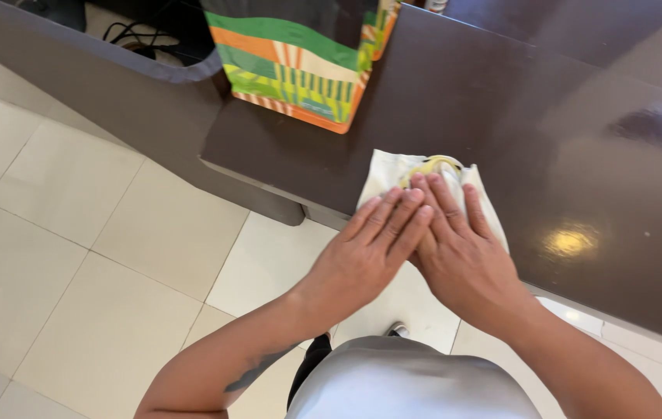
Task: Wiping and cleaning various counter surfaces and equipment in a service area.
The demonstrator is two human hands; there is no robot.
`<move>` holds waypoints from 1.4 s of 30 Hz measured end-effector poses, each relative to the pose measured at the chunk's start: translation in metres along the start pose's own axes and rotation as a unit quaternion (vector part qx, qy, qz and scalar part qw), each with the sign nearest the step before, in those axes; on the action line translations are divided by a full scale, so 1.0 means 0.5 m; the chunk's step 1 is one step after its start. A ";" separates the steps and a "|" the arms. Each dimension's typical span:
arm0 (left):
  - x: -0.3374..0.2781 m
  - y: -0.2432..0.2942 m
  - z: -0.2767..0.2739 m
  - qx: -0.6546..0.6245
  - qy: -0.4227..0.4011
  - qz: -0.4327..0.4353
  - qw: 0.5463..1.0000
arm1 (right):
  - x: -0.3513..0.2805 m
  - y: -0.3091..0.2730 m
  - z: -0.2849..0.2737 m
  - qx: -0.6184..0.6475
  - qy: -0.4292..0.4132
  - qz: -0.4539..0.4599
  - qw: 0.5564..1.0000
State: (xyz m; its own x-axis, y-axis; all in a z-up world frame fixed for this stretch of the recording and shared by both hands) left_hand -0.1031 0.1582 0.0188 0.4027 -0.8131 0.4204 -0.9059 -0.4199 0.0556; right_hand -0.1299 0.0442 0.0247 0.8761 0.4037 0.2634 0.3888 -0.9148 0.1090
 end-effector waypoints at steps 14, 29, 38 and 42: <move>-0.125 -0.228 -0.082 0.067 0.050 -0.130 0.988 | 0.252 -0.177 0.062 -0.081 0.044 -0.097 0.991; 0.067 0.035 0.052 0.030 0.023 -0.030 0.999 | -0.044 0.019 -0.026 0.020 0.044 0.018 0.999; 0.230 0.317 0.172 -0.007 -0.048 0.082 0.995 | -0.342 0.191 -0.063 -0.003 0.011 0.136 0.991; 0.278 0.403 0.193 0.035 -0.025 0.077 0.996 | -0.423 0.238 -0.083 -0.016 0.004 0.179 0.984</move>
State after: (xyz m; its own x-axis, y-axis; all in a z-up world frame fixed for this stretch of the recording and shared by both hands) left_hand -0.2171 -0.0782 0.0009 0.2672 -0.8882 0.3737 -0.9468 -0.3142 -0.0698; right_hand -0.2809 -0.1502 0.0217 0.9528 0.0567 0.2984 0.0475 -0.9982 0.0378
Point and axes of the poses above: each hand's wrist, its own x-axis towards the middle knuckle, its own z-axis out of the palm, y = z × x, the point moved 6 cm from there along x, towards the middle knuckle, and after that the axes turned 1 degree about x, right-handed, at the moved point
